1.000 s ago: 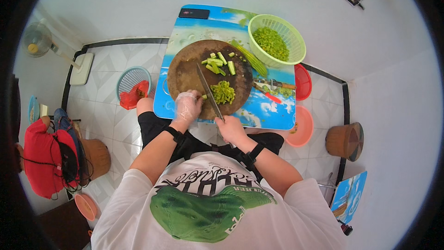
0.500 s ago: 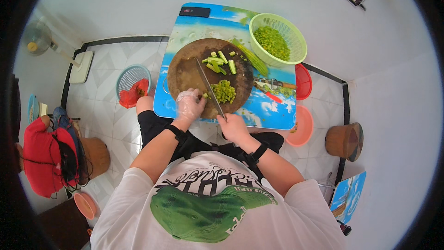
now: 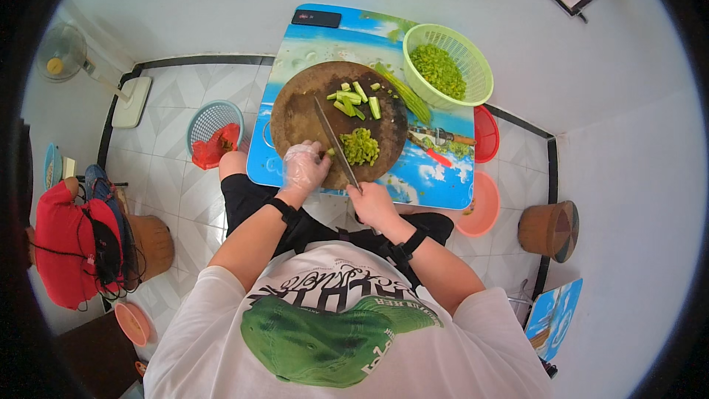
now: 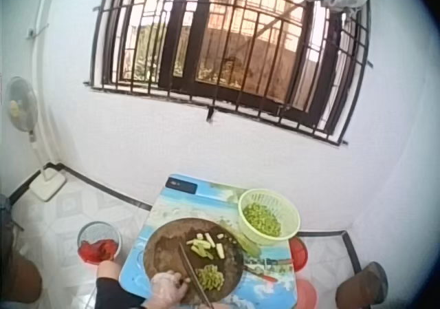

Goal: The person chops bitter melon into small pieces on a wooden cutting board using a cleaver. They handle sections of the vegetable, slice them into smaller bits, and push the chopped pieces aside to make room for more.

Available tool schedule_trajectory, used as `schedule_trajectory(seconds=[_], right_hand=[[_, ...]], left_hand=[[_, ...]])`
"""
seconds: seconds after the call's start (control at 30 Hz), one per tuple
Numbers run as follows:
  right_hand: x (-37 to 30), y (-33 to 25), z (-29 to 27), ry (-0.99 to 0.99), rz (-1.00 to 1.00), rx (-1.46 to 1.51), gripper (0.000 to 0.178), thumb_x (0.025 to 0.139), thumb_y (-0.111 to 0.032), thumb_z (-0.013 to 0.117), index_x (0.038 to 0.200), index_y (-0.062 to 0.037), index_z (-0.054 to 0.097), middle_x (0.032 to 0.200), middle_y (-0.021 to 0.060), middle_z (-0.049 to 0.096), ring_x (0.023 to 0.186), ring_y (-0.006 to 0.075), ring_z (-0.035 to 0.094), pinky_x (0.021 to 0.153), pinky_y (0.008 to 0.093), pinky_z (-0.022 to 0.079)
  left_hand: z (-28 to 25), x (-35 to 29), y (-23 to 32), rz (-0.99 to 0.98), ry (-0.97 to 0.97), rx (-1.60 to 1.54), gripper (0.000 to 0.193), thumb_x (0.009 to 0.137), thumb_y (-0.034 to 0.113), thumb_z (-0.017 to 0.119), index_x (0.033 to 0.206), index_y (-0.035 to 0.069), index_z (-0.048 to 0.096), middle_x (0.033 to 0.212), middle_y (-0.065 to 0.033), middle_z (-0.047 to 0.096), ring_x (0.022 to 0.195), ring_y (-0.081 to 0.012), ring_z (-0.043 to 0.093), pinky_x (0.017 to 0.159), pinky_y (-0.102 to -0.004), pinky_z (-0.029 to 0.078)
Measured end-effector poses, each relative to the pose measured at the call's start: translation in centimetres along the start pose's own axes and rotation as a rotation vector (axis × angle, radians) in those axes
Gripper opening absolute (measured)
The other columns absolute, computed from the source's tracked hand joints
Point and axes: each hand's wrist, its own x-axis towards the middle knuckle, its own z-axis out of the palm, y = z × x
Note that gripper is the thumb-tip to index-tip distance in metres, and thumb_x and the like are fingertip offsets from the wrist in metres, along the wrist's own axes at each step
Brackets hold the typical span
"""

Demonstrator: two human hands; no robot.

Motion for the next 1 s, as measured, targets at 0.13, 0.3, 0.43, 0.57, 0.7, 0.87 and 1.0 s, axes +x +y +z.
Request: schedule_trajectory(seconds=[0.13,0.3,0.43,0.57,0.7,0.87,1.0], right_hand=[[-0.9,-0.6,-0.8,-0.065,0.056,0.027,0.049,0.103,-0.035,0.055,0.078,0.0053,0.064,0.053,0.0159,0.061,0.044,0.0271,0.063,0.047,0.0398,0.052],[-3.5,0.1,-1.5,-0.112,0.114,0.054,0.046,0.105,-0.033,0.053,0.083,0.0061,0.066,0.051,0.0128,0.058,0.041,0.0236,0.06,0.042,0.0376,0.049],[-4.4,-0.1,-1.9,-0.145,0.133,0.059,0.048,0.106,-0.034,0.051,0.075,0.0023,0.056,0.05,0.0092,0.055,0.04,0.0204,0.057,0.041,0.0352,0.046],[-3.2,-0.5,-2.3,-0.192,0.135,-0.004,0.05,0.107,-0.034,0.049,0.075,0.0033,0.057,0.048,0.0104,0.055,0.04,0.0221,0.059,0.042,0.0367,0.048],[0.1,-1.3,-1.8,-0.184,0.047,-0.071,0.052,0.105,-0.032,0.048,0.076,0.0064,0.065,0.05,0.016,0.059,0.041,0.0275,0.062,0.046,0.0406,0.052],[2.7,-2.0,-0.4,-0.057,-0.03,-0.028,0.051,0.104,-0.034,0.05,0.074,0.0052,0.063,0.052,0.0167,0.06,0.042,0.0285,0.063,0.048,0.0418,0.054],[2.4,-1.6,-0.8,-0.032,0.046,0.02,0.049,0.103,-0.035,0.051,0.078,0.0054,0.063,0.053,0.0162,0.061,0.044,0.0284,0.064,0.049,0.0411,0.054]], left_hand=[[-0.1,0.0,0.1,0.003,0.005,-0.007,0.015,0.079,0.022,0.075,0.083,0.009,0.07,0.085,-0.0144,0.066,0.084,-0.038,0.066,0.076,-0.0513,0.051],[0.0,0.1,-0.2,0.018,-0.011,0.0,0.014,0.079,0.021,0.075,0.083,0.009,0.07,0.084,-0.0145,0.066,0.084,-0.0381,0.066,0.076,-0.0518,0.051],[0.1,0.1,-0.2,0.019,-0.029,0.008,0.014,0.079,0.021,0.075,0.083,0.01,0.07,0.084,-0.0144,0.067,0.083,-0.0382,0.066,0.075,-0.0522,0.051],[0.4,0.0,-0.4,0.032,-0.02,0.016,0.014,0.078,0.022,0.075,0.083,0.01,0.07,0.084,-0.0141,0.067,0.084,-0.0381,0.066,0.075,-0.0527,0.051],[-0.1,0.2,-0.2,0.009,-0.048,0.033,0.014,0.079,0.021,0.072,0.082,0.008,0.069,0.084,-0.0152,0.067,0.085,-0.0369,0.067,0.078,-0.0509,0.053],[-0.2,0.2,-0.1,0.0,-0.054,0.032,0.014,0.079,0.022,0.073,0.085,0.009,0.072,0.087,-0.0147,0.069,0.088,-0.0365,0.068,0.08,-0.0504,0.053],[0.1,0.0,-0.4,-0.02,-0.041,0.003,0.016,0.079,0.023,0.074,0.087,0.009,0.074,0.09,-0.0142,0.07,0.088,-0.0365,0.067,0.08,-0.0504,0.053]])
